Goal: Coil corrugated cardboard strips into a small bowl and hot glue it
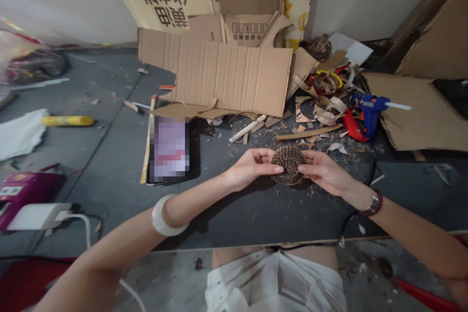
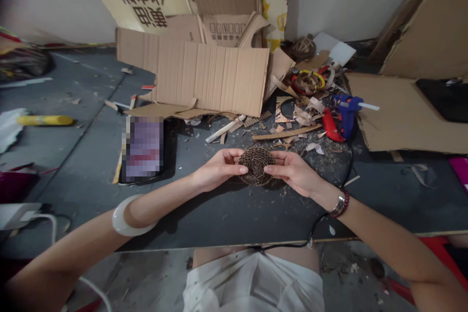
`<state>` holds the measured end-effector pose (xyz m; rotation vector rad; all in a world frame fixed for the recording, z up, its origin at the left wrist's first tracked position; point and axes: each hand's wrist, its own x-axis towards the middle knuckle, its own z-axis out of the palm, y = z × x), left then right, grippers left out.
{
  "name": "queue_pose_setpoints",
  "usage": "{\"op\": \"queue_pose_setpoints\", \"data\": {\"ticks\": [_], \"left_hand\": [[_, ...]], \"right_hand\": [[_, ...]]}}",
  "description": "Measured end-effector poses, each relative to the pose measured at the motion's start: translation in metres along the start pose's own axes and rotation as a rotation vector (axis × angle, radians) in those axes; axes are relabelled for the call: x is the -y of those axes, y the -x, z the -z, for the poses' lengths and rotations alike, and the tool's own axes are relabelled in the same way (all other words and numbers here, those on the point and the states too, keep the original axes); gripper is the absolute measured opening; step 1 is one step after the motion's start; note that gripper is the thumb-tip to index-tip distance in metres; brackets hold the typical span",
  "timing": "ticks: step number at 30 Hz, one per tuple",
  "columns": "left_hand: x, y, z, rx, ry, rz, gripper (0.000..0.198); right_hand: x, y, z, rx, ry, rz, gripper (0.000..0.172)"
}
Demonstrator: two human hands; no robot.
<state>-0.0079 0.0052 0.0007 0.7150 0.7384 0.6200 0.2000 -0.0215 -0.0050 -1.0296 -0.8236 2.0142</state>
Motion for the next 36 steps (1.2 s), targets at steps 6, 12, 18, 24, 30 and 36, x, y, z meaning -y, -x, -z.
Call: {"op": "queue_pose_setpoints", "data": {"ticks": [6, 12, 18, 24, 30, 36], "left_hand": [[0.0016, -0.0003, 0.0011, -0.009, -0.025, -0.009, 0.034], [0.001, -0.0009, 0.0024, -0.034, -0.016, -0.013, 0.034], [-0.0012, -0.0018, 0.0037, -0.046, -0.032, 0.017, 0.039], [-0.0013, -0.0021, 0.0057, -0.035, -0.054, 0.062, 0.039], [0.0005, -0.0001, 0.0046, 0.008, -0.022, 0.085, 0.042], [0.0015, 0.0023, 0.0028, 0.052, 0.015, 0.106, 0.044]], "right_hand": [[0.001, 0.0005, -0.0023, 0.025, -0.02, -0.009, 0.04], [0.0002, 0.0001, 0.0016, -0.013, -0.029, -0.016, 0.037], [0.0009, 0.0001, 0.0028, -0.046, -0.038, -0.022, 0.035], [0.002, 0.0006, 0.0002, -0.037, -0.033, -0.035, 0.036], [0.0003, 0.0017, 0.0005, 0.013, -0.059, -0.05, 0.039], [-0.0037, 0.0028, 0.0015, 0.025, -0.088, -0.056, 0.039]]}}
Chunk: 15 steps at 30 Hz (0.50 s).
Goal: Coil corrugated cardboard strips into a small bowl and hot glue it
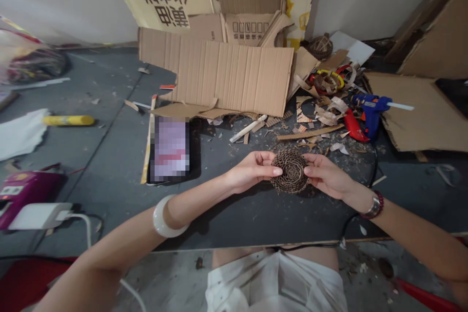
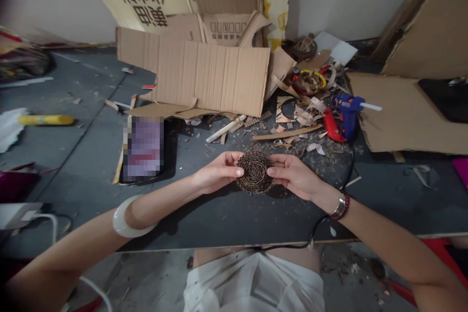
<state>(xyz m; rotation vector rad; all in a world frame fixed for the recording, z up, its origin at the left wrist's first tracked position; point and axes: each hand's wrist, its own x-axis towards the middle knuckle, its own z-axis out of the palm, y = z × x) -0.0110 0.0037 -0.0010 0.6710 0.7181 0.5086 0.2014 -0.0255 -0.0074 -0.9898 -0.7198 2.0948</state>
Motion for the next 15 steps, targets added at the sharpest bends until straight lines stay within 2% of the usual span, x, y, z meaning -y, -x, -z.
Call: {"op": "queue_pose_setpoints", "data": {"ticks": [3, 8, 15], "left_hand": [[0.0005, 0.0, -0.0001, -0.016, -0.001, -0.013, 0.044], [-0.0002, -0.0017, -0.0004, -0.088, 0.018, -0.119, 0.039], [-0.0022, -0.0009, -0.002, -0.019, 0.026, -0.077, 0.037]], "right_hand": [[0.0007, -0.0001, -0.0003, -0.005, 0.0, 0.012, 0.038], [0.0037, -0.0008, -0.0021, 0.033, 0.042, 0.067, 0.04], [0.005, -0.003, 0.0027, -0.072, 0.029, 0.14, 0.03]]}}
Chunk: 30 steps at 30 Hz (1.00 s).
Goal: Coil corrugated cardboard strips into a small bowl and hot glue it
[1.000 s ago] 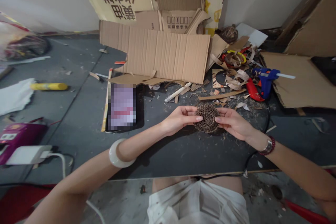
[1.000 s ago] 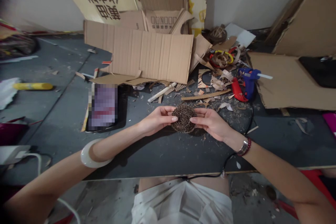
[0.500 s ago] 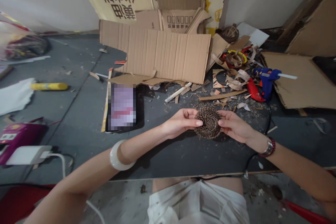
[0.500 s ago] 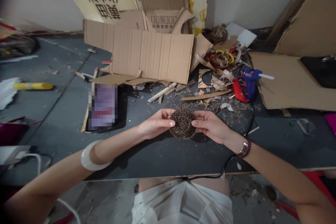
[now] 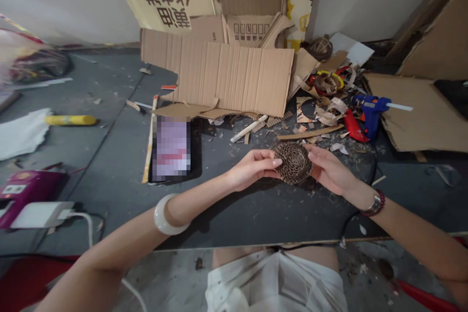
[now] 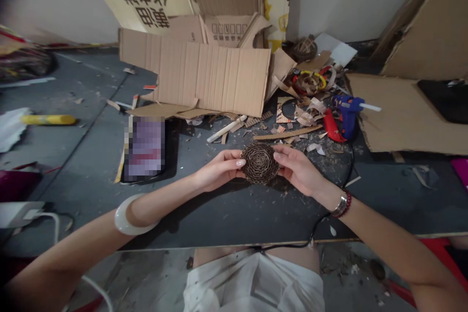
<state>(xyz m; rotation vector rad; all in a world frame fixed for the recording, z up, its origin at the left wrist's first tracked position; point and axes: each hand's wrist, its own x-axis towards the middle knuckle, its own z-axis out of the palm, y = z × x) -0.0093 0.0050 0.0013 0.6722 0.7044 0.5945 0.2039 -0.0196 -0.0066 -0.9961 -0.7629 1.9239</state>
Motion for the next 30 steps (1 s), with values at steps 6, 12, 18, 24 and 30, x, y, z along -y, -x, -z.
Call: {"op": "queue_pose_setpoints", "data": {"ticks": [6, 12, 18, 24, 30], "left_hand": [[0.0, -0.0011, 0.002, -0.033, 0.016, -0.006, 0.033], [-0.0005, -0.0029, 0.003, -0.054, 0.023, -0.018, 0.031], [-0.0003, -0.0018, 0.0031, -0.023, -0.023, -0.008, 0.035], [0.0007, 0.0004, 0.0019, 0.012, -0.006, 0.017, 0.041], [0.0035, 0.0019, 0.0011, 0.065, 0.015, 0.013, 0.042]], "right_hand": [[0.002, 0.0001, -0.0017, 0.004, -0.006, -0.001, 0.032], [0.0022, -0.0001, -0.0032, 0.046, 0.025, -0.025, 0.031], [0.0009, -0.0001, -0.0001, 0.056, 0.034, -0.05, 0.034], [-0.0014, 0.0017, 0.0006, 0.073, 0.031, -0.053, 0.04], [-0.0046, 0.0029, -0.0003, 0.091, 0.009, -0.047, 0.044]]}}
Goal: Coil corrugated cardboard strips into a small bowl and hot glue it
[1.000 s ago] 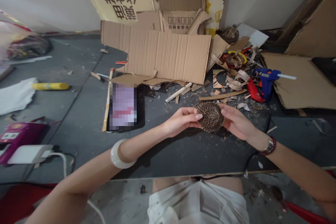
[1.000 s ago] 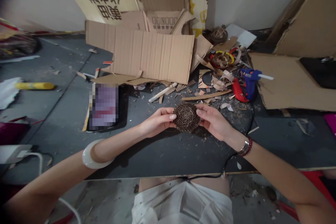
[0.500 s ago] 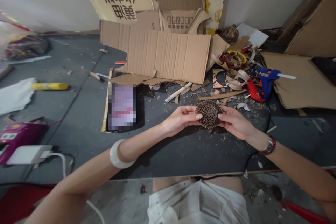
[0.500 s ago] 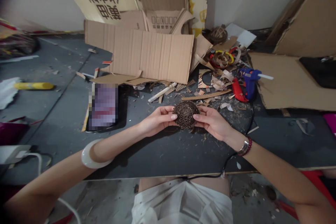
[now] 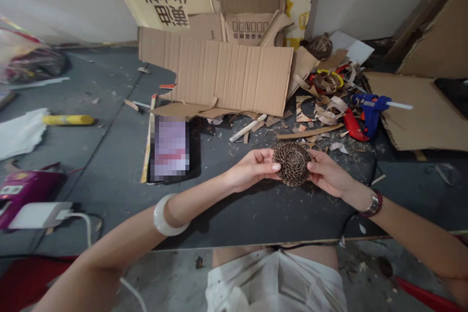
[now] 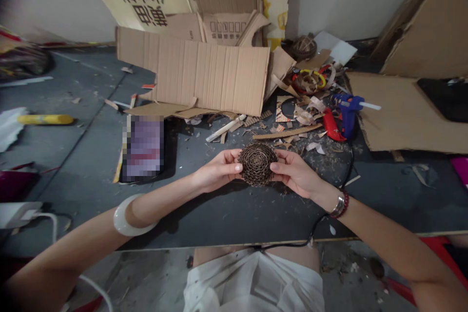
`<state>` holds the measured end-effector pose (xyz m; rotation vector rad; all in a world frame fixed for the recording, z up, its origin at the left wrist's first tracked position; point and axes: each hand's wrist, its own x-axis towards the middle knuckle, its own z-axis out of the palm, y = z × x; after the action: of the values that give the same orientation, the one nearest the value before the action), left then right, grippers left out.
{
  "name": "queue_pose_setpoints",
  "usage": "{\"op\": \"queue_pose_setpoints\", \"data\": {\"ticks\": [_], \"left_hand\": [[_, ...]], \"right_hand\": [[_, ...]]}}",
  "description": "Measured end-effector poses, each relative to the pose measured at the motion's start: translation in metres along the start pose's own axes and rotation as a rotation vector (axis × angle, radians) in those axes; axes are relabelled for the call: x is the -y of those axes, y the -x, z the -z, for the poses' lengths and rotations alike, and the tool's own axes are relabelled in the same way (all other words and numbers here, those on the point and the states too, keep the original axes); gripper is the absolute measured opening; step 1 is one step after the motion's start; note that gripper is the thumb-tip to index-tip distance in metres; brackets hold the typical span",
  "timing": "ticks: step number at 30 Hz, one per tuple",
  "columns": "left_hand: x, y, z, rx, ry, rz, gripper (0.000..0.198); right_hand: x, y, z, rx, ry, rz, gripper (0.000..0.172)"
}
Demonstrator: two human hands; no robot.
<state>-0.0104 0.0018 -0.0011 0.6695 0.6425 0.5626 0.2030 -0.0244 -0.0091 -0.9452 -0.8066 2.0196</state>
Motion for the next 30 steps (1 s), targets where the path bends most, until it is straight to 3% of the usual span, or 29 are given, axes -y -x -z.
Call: {"op": "queue_pose_setpoints", "data": {"ticks": [9, 17, 30], "left_hand": [[-0.0021, -0.0039, 0.0018, -0.127, 0.018, -0.118, 0.037], [0.0023, -0.0065, 0.0038, -0.097, -0.142, -0.206, 0.038], [0.003, -0.0069, 0.0049, -0.135, -0.067, -0.12, 0.043]], "right_hand": [[0.0033, -0.0004, -0.0056, -0.017, 0.032, 0.087, 0.04], [0.0031, -0.0028, -0.0044, -0.101, 0.109, 0.124, 0.028], [0.0035, -0.0026, -0.0027, -0.06, 0.059, 0.087, 0.032]]}}
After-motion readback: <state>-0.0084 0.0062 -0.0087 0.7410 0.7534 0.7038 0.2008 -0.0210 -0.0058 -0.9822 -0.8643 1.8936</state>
